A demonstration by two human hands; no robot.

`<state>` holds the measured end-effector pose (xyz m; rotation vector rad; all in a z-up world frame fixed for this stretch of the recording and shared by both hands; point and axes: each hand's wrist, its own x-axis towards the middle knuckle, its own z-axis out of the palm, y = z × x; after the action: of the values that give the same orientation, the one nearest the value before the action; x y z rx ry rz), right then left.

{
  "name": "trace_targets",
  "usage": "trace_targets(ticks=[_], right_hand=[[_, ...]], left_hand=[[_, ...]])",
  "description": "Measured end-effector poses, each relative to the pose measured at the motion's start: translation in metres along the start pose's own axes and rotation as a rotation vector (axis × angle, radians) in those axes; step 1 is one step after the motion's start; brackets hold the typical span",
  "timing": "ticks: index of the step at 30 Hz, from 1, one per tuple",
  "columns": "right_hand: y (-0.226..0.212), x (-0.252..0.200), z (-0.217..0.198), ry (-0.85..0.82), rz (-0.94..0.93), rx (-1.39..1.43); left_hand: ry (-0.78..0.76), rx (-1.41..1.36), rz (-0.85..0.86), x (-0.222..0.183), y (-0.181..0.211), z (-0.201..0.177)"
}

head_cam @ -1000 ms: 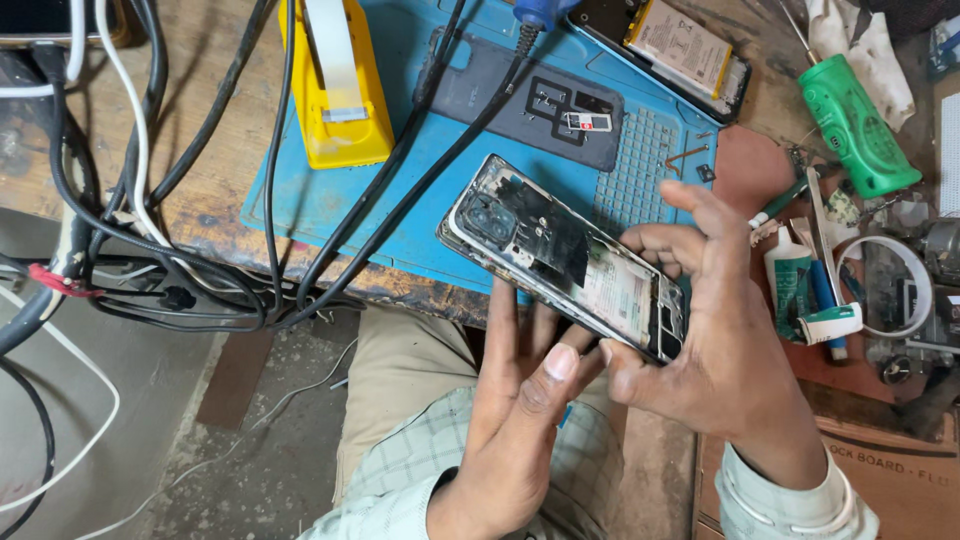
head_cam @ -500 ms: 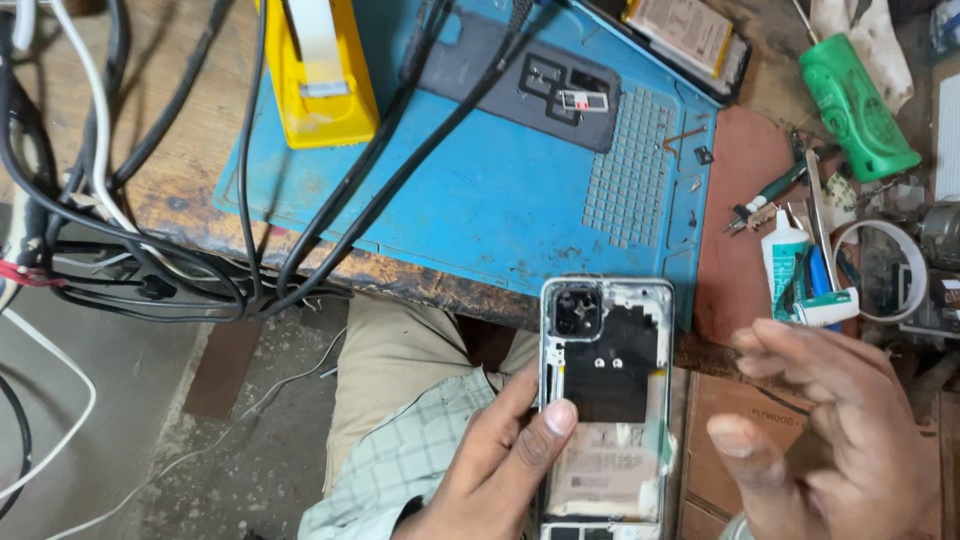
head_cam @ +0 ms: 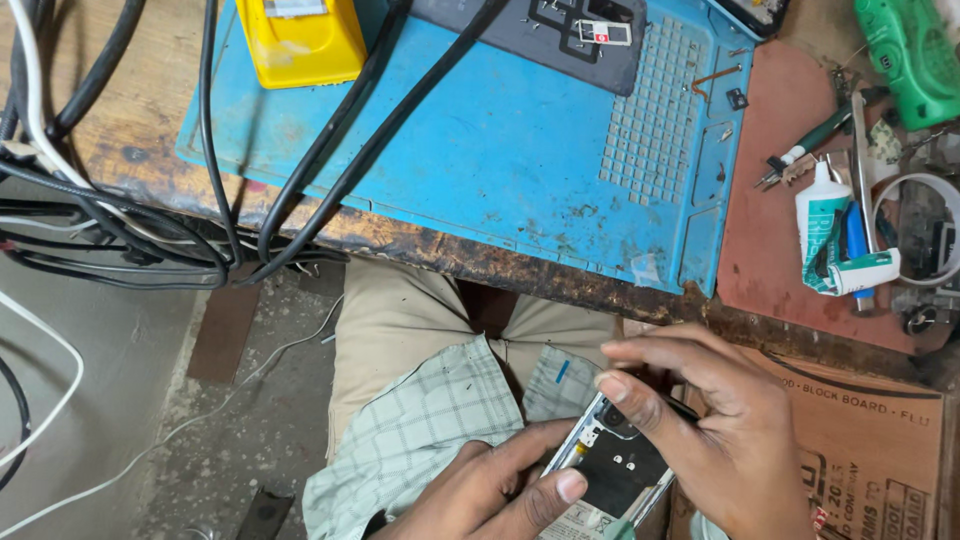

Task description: The person reassembles a smartphone by applying adhesive to the internal frame, inserting a battery, and fitting the back cover. They then use a screwdriver to secure internal components and fasten screws.

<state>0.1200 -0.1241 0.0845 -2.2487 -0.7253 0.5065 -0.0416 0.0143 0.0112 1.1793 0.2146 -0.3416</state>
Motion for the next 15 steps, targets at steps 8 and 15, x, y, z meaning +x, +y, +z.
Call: trace_targets(ticks=[8, 15], right_hand=[[0.024, -0.008, -0.002, -0.012, 0.192, 0.220], [0.041, -0.015, -0.001, 0.001, 0.311, 0.390]], left_hand=[[0.001, 0.076, -0.100, 0.007, -0.002, 0.001], [0.123, 0.194, -0.281, 0.003, -0.001, 0.008]])
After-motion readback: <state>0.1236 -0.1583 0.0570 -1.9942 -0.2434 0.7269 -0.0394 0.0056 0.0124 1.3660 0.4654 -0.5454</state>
